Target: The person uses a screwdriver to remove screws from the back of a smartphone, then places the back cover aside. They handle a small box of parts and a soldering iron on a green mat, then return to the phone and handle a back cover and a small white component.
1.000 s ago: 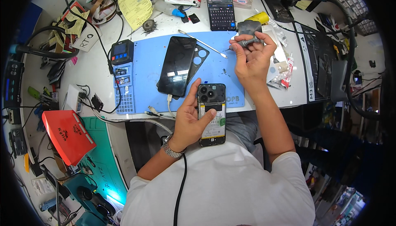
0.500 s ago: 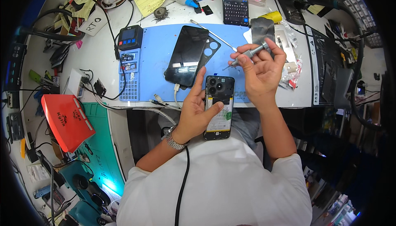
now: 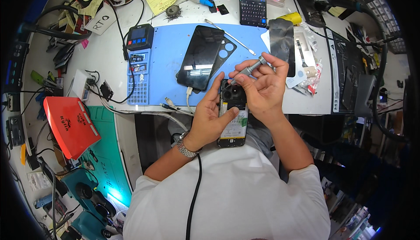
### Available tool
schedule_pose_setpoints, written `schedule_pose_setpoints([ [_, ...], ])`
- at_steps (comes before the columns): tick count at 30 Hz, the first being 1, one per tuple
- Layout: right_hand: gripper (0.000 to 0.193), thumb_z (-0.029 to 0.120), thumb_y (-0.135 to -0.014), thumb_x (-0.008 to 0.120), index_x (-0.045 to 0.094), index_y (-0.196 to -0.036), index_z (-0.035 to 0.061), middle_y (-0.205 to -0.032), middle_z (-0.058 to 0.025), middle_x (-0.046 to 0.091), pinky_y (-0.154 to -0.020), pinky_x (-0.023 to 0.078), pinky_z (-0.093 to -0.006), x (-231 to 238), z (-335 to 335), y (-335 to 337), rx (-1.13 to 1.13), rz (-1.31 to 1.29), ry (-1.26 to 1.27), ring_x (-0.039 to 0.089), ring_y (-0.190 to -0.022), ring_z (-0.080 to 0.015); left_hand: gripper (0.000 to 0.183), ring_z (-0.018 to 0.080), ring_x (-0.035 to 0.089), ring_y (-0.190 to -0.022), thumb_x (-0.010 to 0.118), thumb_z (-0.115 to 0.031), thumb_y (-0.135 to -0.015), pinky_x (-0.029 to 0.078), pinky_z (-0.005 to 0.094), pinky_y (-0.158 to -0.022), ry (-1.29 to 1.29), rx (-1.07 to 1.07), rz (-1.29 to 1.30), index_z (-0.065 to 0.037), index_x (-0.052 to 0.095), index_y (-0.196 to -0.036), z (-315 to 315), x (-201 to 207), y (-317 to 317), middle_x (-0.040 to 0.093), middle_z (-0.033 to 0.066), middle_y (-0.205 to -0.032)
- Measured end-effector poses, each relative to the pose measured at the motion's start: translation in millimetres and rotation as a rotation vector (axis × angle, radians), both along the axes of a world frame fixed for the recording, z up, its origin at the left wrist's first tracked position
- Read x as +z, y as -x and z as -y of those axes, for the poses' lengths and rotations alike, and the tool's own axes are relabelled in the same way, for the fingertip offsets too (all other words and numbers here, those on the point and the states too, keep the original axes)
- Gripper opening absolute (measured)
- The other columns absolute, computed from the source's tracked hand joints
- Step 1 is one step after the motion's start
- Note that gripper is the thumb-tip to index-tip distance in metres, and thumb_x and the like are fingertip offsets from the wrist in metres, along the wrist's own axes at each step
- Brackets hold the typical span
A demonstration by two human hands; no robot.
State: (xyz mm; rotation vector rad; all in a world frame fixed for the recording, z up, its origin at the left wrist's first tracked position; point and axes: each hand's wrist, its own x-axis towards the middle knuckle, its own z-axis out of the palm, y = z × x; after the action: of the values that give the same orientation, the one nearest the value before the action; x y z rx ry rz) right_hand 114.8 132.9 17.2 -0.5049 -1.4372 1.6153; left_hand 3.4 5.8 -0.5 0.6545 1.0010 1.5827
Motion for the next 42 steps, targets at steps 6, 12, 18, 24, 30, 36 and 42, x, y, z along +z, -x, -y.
schedule_pose_setpoints([
  [6, 0.068, -0.016, -0.099, 0.068, 0.023, -0.147, 0.0034, -0.122, -0.0254, 0.062, -0.096, 0.065, -0.0359, -3, -1, 1, -0.005, 0.020, 0.008, 0.072, -0.111, -0.0251, 0.099, 0.0187, 0.054, -0.144, 0.071, 0.014, -0.096, 0.044, 0.0335, -0.121, 0.010, -0.020, 0.006, 0.002, 0.012, -0.175, 1, -3, 0, 0.052, 0.0173, -0.159],
  [12, 0.069, -0.016, -0.098, 0.068, 0.023, -0.146, 0.0033, -0.122, -0.0257, 0.062, -0.097, 0.065, -0.0358, -5, -1, 2, -0.026, 0.030, 0.007, 0.072, -0.111, -0.0254, 0.099, 0.0184, 0.056, -0.143, 0.072, 0.014, -0.096, 0.045, 0.0340, -0.120, 0.008, -0.018, 0.006, 0.003, 0.012, -0.174, 1, -1, 1, 0.054, 0.0183, -0.158],
  [18, 0.069, -0.014, -0.099, 0.069, 0.024, -0.149, 0.0054, -0.121, -0.0258, 0.063, -0.094, 0.066, -0.0379, -7, -1, 1, -0.037, 0.026, -0.030, 0.074, -0.109, -0.0280, 0.100, 0.0186, 0.057, -0.141, 0.073, 0.014, -0.095, 0.047, 0.0342, -0.120, 0.007, -0.004, -0.013, 0.005, 0.013, -0.173, 0, 0, 0, 0.054, 0.0193, -0.158],
  [24, 0.066, -0.016, -0.099, 0.067, 0.027, -0.147, 0.0035, -0.123, -0.0273, 0.064, -0.091, 0.066, -0.0360, -15, 2, 1, -0.026, -0.022, -0.187, 0.075, -0.109, -0.0273, 0.099, 0.0195, 0.053, -0.146, 0.072, 0.013, -0.096, 0.043, 0.0341, -0.122, -0.011, -0.016, -0.037, 0.003, 0.012, -0.174, 1, 0, 1, 0.050, 0.0179, -0.163],
  [30, 0.053, -0.021, -0.092, 0.067, 0.054, -0.138, 0.0006, -0.127, -0.0256, 0.071, -0.082, 0.066, -0.0338, 7, 3, -3, 0.038, -0.008, -0.638, 0.076, -0.108, -0.0284, 0.098, 0.0201, 0.052, -0.147, 0.071, 0.013, -0.097, 0.042, 0.0342, -0.122, -0.050, 0.024, -0.101, 0.002, 0.013, -0.175, 1, -4, 1, 0.051, 0.0163, -0.161],
  [36, 0.048, -0.011, -0.079, 0.081, 0.069, -0.123, 0.0044, -0.126, -0.0200, 0.073, -0.091, 0.064, -0.0446, 13, 9, -16, -0.083, 0.106, -0.895, 0.076, -0.108, -0.0379, 0.098, 0.0205, 0.050, -0.149, 0.072, 0.015, -0.094, 0.043, 0.0352, -0.123, 0.097, -0.065, -0.118, 0.002, 0.017, -0.174, 4, 8, 8, 0.051, 0.0156, -0.162],
  [42, 0.048, -0.009, -0.086, 0.078, 0.064, -0.128, 0.0061, -0.118, -0.0190, 0.072, -0.089, 0.061, -0.0463, 21, 26, -6, -0.113, 0.129, -0.847, 0.075, -0.102, -0.0366, 0.096, 0.0191, 0.053, -0.147, 0.070, 0.017, -0.092, 0.049, 0.0337, -0.118, 0.043, 0.004, -0.211, 0.000, 0.022, -0.174, 5, -7, 5, 0.046, 0.0161, -0.167],
])
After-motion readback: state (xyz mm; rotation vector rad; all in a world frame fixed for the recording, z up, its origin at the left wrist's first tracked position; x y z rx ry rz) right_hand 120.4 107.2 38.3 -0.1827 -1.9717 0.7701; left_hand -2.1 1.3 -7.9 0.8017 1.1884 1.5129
